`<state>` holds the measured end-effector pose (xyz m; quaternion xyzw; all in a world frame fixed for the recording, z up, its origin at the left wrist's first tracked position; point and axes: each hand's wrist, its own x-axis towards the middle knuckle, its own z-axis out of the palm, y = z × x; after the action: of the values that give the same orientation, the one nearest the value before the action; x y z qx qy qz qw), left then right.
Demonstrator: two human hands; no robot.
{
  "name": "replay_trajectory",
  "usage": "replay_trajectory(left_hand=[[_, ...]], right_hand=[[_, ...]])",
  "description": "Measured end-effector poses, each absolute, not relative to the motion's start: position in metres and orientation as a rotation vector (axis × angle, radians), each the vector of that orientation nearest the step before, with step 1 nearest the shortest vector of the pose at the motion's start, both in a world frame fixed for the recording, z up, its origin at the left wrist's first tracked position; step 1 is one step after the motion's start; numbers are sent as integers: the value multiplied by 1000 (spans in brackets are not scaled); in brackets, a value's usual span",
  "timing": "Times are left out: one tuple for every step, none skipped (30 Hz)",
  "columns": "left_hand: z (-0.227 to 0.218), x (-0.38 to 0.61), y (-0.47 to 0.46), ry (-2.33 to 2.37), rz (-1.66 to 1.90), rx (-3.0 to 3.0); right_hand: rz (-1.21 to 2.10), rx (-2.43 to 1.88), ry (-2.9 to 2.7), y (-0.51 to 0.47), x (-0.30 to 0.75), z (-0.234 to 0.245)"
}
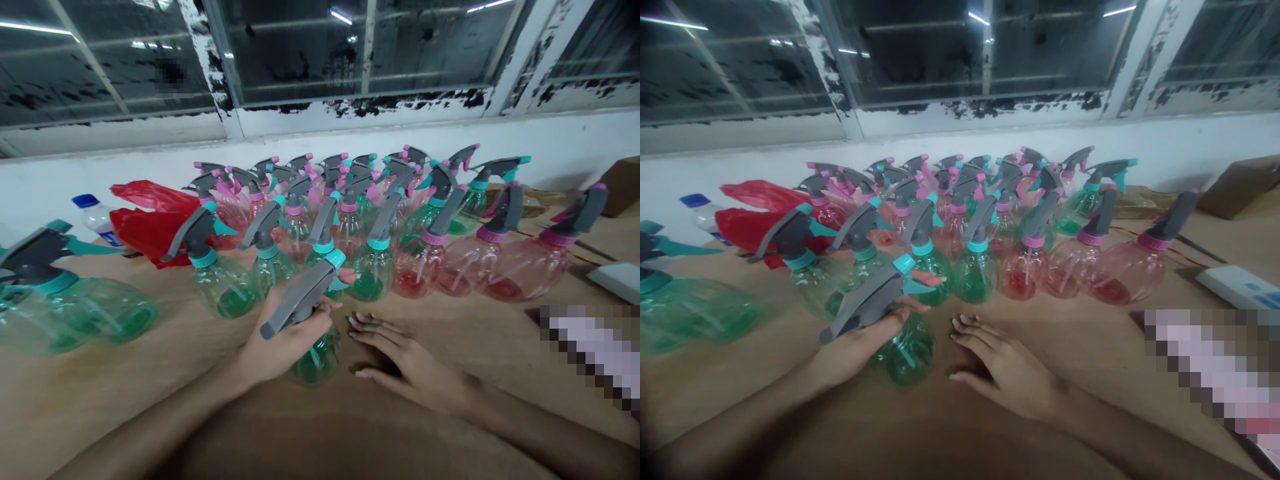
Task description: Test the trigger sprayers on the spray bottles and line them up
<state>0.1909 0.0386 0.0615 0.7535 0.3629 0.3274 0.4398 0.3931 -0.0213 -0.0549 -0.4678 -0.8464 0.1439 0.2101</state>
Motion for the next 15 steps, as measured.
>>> replay_trajectory(left_hand=[[62,191,38,894,818,1869],[62,191,38,890,825,1870],[63,190,38,889,826,1875],[63,189,37,888,822,1886],[63,189,37,890,815,1899],[64,187,37,885,804,1913],[64,186,37,868,801,1928],[64,185,37,843,803,1945],[64,183,37,820,806,1964],[63,182,37,807,809,1986],[62,180,38,803,807,2011],[61,178,39,812,807,2034],[59,177,40,841,812,2050],[57,176,41,873,815,2059],[55,176,41,907,813,2059]], right_hand=[[404,-1298,-2352,-21,393,-55],[406,-1295,-2349,-21,393,-55],[407,-1291,-2345,-21,394,-55],[408,-1286,-2343,-21,394,-56],[408,-1280,-2343,-21,394,-56],[409,-1277,-2343,-21,394,-56],[409,-1275,-2344,-21,394,-56],[409,-1275,-2344,-21,394,-56],[409,-1279,-2345,-21,394,-55],[409,-1284,-2347,-21,394,-55],[407,-1287,-2349,-21,394,-54],[407,-1290,-2353,-21,394,-54],[404,-1290,-2356,-21,394,-54],[402,-1288,-2357,-21,394,-55],[399,-1284,-2357,-21,394,-56]])
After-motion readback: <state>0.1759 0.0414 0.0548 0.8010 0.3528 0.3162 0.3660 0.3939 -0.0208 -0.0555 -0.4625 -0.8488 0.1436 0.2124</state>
